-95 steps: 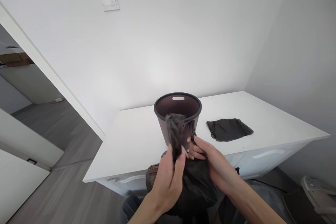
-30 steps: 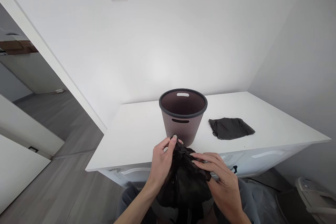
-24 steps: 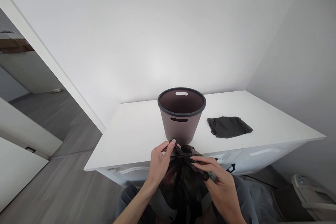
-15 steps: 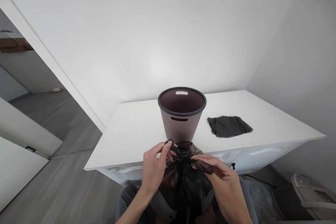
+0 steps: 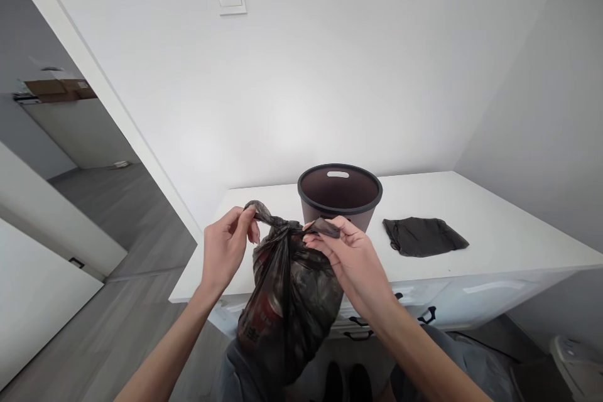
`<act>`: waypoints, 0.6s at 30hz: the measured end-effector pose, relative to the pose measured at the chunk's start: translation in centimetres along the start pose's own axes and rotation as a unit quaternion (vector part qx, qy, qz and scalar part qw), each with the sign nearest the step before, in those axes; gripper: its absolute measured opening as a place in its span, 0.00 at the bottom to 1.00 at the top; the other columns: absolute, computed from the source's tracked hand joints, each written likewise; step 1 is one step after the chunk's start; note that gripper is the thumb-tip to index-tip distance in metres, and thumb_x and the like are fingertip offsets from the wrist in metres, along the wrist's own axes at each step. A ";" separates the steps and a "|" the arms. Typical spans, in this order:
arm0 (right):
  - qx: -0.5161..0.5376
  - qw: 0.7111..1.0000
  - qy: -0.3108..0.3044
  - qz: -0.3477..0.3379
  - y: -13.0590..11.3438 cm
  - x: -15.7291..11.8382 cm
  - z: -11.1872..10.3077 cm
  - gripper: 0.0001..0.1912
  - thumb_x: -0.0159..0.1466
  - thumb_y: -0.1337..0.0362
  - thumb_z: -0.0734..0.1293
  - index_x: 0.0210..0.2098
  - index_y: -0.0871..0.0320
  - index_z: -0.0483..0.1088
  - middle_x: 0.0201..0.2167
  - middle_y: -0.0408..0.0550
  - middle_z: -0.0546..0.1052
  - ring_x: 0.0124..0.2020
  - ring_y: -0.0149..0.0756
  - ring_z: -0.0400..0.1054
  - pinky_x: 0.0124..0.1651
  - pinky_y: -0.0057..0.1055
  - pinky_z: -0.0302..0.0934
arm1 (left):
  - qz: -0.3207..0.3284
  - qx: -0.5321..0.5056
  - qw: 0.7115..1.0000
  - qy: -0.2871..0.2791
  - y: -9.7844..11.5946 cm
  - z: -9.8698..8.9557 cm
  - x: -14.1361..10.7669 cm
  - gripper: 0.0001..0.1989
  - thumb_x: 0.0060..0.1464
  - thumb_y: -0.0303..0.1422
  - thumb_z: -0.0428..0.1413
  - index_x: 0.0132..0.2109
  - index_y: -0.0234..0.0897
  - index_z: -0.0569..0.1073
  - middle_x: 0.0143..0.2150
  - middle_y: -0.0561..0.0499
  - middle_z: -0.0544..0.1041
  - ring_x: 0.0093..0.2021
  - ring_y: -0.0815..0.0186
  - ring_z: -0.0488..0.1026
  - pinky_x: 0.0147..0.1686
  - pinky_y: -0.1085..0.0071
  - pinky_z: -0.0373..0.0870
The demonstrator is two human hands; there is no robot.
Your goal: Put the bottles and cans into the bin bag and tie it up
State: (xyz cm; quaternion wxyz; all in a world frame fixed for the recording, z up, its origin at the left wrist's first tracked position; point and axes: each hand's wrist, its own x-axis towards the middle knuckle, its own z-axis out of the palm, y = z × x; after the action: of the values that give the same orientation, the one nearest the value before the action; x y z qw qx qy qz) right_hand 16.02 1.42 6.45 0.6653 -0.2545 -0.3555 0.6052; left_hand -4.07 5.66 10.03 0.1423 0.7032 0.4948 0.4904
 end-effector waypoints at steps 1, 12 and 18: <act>-0.015 1.000 0.000 0.005 0.6 0.1 0.1 0.08 0.61 0.59 0.78 0.33 0.55 0.78 0.39 0.46 0.83 0.40 0.35 0.79 0.51 0.33 0.74 | -0.008 0.000 1.000 0.003 -0.7 0.1 0.1 0.24 0.69 0.42 0.51 0.24 0.39 0.69 0.20 0.55 0.73 0.23 0.70 0.69 0.30 0.74 0.66; -0.201 0.978 0.049 0.032 5.5 -2.7 -5.6 0.10 0.61 0.54 0.75 0.35 0.55 0.79 0.37 0.48 0.85 0.40 0.41 0.79 0.53 0.39 0.71 | -0.113 0.020 0.993 0.023 -9.6 3.1 -0.8 0.24 0.69 0.45 0.50 0.26 0.39 0.71 0.21 0.54 0.74 0.24 0.67 0.70 0.32 0.72 0.64; -0.278 0.959 0.025 0.039 6.9 -3.7 -8.4 0.13 0.66 0.51 0.71 0.36 0.55 0.76 0.33 0.48 0.83 0.38 0.41 0.77 0.47 0.36 0.69 | -0.136 -0.080 0.987 0.014 -6.6 3.5 -1.2 0.24 0.69 0.46 0.51 0.25 0.40 0.69 0.19 0.55 0.72 0.22 0.68 0.69 0.28 0.72 0.66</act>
State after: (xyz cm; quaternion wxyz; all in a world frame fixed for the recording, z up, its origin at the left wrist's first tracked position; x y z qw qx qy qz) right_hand 18.24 -0.52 -4.67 0.5527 -0.4583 -0.4828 0.5014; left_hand -4.89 8.76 3.19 0.2565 0.6086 0.5465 0.5148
